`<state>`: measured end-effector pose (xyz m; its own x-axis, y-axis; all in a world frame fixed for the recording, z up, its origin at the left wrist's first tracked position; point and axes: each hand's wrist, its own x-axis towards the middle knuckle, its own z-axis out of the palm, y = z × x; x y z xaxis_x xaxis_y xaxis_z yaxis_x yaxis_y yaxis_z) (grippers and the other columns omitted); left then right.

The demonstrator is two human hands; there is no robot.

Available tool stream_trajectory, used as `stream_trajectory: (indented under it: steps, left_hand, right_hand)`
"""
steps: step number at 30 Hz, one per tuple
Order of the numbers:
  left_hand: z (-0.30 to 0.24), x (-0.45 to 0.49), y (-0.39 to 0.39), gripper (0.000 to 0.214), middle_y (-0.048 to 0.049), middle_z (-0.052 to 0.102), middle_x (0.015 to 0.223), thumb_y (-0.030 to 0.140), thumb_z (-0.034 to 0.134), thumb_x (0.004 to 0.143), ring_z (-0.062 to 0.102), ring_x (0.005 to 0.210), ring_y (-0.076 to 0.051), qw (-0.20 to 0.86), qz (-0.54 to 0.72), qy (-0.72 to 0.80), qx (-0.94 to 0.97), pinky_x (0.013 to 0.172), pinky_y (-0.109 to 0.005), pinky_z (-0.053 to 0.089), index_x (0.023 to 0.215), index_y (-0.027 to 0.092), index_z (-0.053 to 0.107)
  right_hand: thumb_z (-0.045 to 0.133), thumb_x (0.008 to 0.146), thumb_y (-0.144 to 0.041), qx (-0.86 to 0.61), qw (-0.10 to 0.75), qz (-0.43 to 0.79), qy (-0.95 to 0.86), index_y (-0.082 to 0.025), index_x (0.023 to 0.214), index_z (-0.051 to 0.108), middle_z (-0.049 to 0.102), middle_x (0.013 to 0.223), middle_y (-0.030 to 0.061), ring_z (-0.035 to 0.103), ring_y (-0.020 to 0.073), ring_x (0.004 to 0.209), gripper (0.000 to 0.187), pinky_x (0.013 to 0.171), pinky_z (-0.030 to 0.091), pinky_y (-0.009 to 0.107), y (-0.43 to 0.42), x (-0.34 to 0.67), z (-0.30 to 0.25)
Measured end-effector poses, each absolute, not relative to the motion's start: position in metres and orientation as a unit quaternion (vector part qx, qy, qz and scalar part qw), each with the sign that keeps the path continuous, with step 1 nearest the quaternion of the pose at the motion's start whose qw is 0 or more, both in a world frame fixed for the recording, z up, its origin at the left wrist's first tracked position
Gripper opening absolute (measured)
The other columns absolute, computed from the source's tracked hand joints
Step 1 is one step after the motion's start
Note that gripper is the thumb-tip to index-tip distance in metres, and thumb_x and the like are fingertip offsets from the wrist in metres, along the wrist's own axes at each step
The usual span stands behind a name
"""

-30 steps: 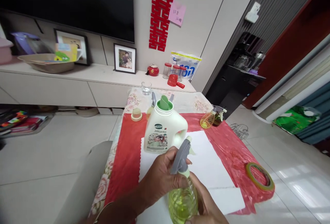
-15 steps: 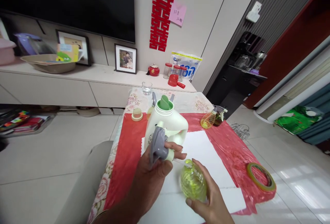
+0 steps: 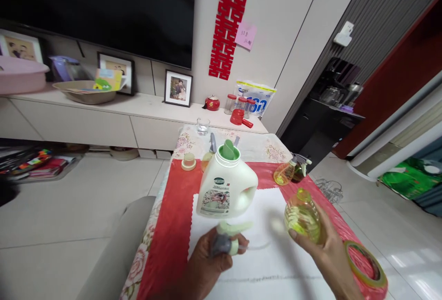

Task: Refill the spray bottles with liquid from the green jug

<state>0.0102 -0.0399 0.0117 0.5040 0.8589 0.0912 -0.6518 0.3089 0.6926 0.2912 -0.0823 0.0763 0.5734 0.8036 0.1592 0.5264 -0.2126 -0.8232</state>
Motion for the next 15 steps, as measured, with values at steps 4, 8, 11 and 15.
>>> stream_trajectory:
  steps: [4,8,11,15]
  left_hand:
    - [-0.009,0.019,-0.044,0.054,-0.0064,0.072,0.092,0.042,0.095,0.055,0.060,0.079,-0.016,0.818,0.360,0.182,0.410,0.076,-0.030,0.043,0.093,0.013,0.072]
    - [-0.010,0.019,-0.044,0.047,-0.0024,0.069,0.085,0.034,0.091,0.054,0.054,0.072,-0.012,0.826,0.303,0.194,0.435,0.069,-0.026,0.037,0.091,0.012,0.072]
    - [-0.010,0.018,-0.041,0.040,-0.0019,0.068,0.084,0.026,0.086,0.055,0.053,0.073,-0.012,0.826,0.307,0.191,0.433,0.069,-0.026,0.036,0.090,0.011,0.071]
    - [-0.009,0.017,-0.038,0.036,-0.0024,0.066,0.082,0.019,0.080,0.056,0.053,0.073,-0.013,0.826,0.321,0.172,0.431,0.069,-0.026,0.036,0.090,0.011,0.070]
  right_hand:
    - [0.079,0.061,-0.068,-0.732,0.399,0.076,-0.547,-0.027,0.150,0.044,0.055,0.140,0.0091,0.059,0.0341,0.119,0.104,0.095,0.056,0.041,-0.053,0.265,0.130]
    - [0.071,0.069,-0.071,-0.685,0.322,-0.032,-0.652,-0.030,0.147,0.047,0.057,0.136,0.0074,0.060,0.0324,0.115,0.091,0.094,0.052,0.044,-0.024,0.234,0.171]
    - [0.066,0.076,-0.066,-0.638,0.280,-0.090,-0.712,-0.026,0.147,0.047,0.057,0.132,0.0089,0.059,0.0300,0.112,0.083,0.092,0.050,0.042,-0.006,0.221,0.189]
    - [0.061,0.083,-0.056,-0.594,0.234,-0.145,-0.756,-0.023,0.148,0.045,0.057,0.126,0.0100,0.056,0.0274,0.111,0.075,0.092,0.048,0.040,0.011,0.211,0.205]
